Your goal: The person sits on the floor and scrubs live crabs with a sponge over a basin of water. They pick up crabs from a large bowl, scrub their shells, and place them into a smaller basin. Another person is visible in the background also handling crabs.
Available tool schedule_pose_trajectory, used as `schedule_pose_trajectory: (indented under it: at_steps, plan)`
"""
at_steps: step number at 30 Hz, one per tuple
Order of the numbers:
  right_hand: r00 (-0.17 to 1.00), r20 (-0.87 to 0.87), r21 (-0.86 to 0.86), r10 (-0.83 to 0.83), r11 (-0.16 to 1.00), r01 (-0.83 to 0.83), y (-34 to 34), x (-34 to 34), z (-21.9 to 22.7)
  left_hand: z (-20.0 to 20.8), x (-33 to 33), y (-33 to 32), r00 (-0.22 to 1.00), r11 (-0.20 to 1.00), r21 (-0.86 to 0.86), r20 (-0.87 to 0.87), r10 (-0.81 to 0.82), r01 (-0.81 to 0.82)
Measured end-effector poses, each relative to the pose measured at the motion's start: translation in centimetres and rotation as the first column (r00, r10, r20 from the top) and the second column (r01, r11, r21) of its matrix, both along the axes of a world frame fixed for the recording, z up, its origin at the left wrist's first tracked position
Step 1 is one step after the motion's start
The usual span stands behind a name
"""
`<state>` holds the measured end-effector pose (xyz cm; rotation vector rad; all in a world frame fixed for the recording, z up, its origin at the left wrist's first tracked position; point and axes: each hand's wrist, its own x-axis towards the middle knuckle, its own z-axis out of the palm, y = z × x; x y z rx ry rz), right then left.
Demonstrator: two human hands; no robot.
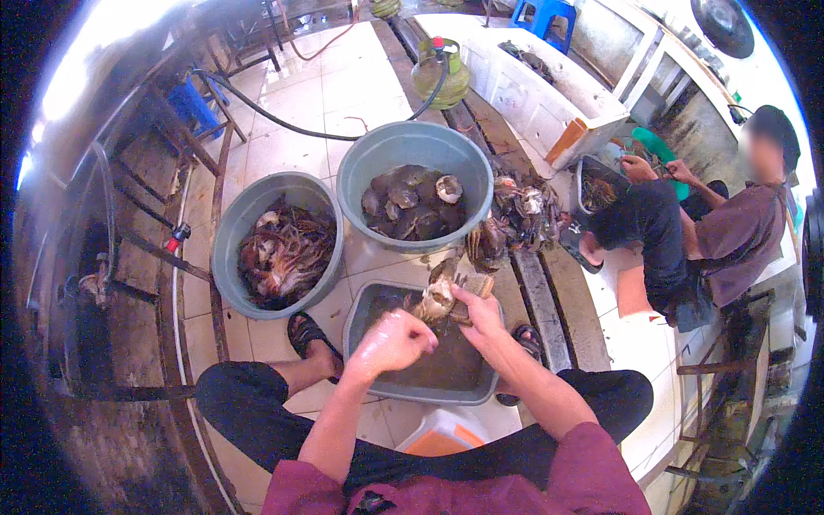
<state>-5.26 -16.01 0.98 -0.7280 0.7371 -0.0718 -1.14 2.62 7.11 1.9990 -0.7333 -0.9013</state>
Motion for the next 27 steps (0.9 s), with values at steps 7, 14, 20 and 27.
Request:
schedule_pose_trajectory:
  at_steps: [7,14,20,27]
  plan:
    - [0.986,0.072,0.055,-0.150,0.988,0.146,0.4,0.2,-0.3,-7.3,-4.0,-4.8,0.730,0.903,-0.082,-0.621,0.284,-0.421]
    - [0.990,0.138,0.073,-0.033,0.997,0.023,3.5,-0.9,0.9,-8.0,-3.4,-5.2,0.433,0.140,-0.410,-0.849,0.303,-0.901]
    - [0.915,-0.056,-0.138,0.399,0.905,-0.403,4.1,-1.1,2.8,-6.9,0.4,-2.1,0.385,0.015,-0.396,-0.883,0.269,-0.918]
    - [0.857,-0.118,-0.758,0.501,0.512,-0.403,0.3,-0.2,3.1,-8.6,2.5,-0.2,0.456,0.139,-0.439,-0.797,0.397,-0.888]
